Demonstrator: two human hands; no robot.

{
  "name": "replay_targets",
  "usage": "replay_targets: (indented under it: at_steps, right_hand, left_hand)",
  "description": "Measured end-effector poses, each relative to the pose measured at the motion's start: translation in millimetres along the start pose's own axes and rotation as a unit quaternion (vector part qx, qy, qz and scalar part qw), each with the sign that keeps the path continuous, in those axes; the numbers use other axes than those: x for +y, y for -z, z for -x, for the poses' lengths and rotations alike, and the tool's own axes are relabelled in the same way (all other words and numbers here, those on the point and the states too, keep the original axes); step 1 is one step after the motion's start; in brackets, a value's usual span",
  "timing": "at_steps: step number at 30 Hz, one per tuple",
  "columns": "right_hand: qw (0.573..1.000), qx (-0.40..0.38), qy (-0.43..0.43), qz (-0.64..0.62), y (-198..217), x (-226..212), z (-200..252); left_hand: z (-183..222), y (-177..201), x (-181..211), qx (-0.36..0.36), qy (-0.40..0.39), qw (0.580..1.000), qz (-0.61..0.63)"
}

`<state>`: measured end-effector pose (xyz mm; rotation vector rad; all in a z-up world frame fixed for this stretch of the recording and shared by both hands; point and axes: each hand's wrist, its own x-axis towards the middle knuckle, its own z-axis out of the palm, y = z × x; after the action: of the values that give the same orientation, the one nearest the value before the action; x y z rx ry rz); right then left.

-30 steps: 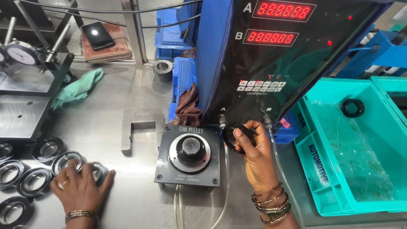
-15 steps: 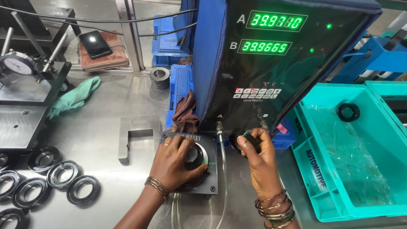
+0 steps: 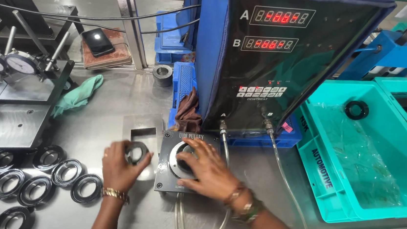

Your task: Measuring the dimensions of metal rings using an industrial digital measuring station and dial gauges.

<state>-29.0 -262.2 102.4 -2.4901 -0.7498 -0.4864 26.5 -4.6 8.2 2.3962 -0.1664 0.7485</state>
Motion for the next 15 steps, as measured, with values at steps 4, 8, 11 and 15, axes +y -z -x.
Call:
replay_targets:
  at_steps: [4,8,11,15]
  right_hand:
    - [0.987,0.122,-0.102,-0.005,92.3,33.6,2.8]
    - [0.956,0.187,-0.225,0.001,190.6,201.0,52.8]
    - [0.905,0.152,-0.388,0.088,226.0,380.6,132.7]
    - [0.853,0.099,-0.443,0.259,238.4,629.8,210.8]
  left_hand:
    - [18.8,-12.8,-5.4,-0.150,-0.005,0.988,-0.028]
    - [20.9,-27.9,-5.3,-0.187,-0.076,0.971,-0.128]
    - [18.6,-32.0,-7.0,-0.132,-0.049,0.967,-0.213]
    - [24.2,-15.3,12.8,-0.156,0.042,0.952,-0.259]
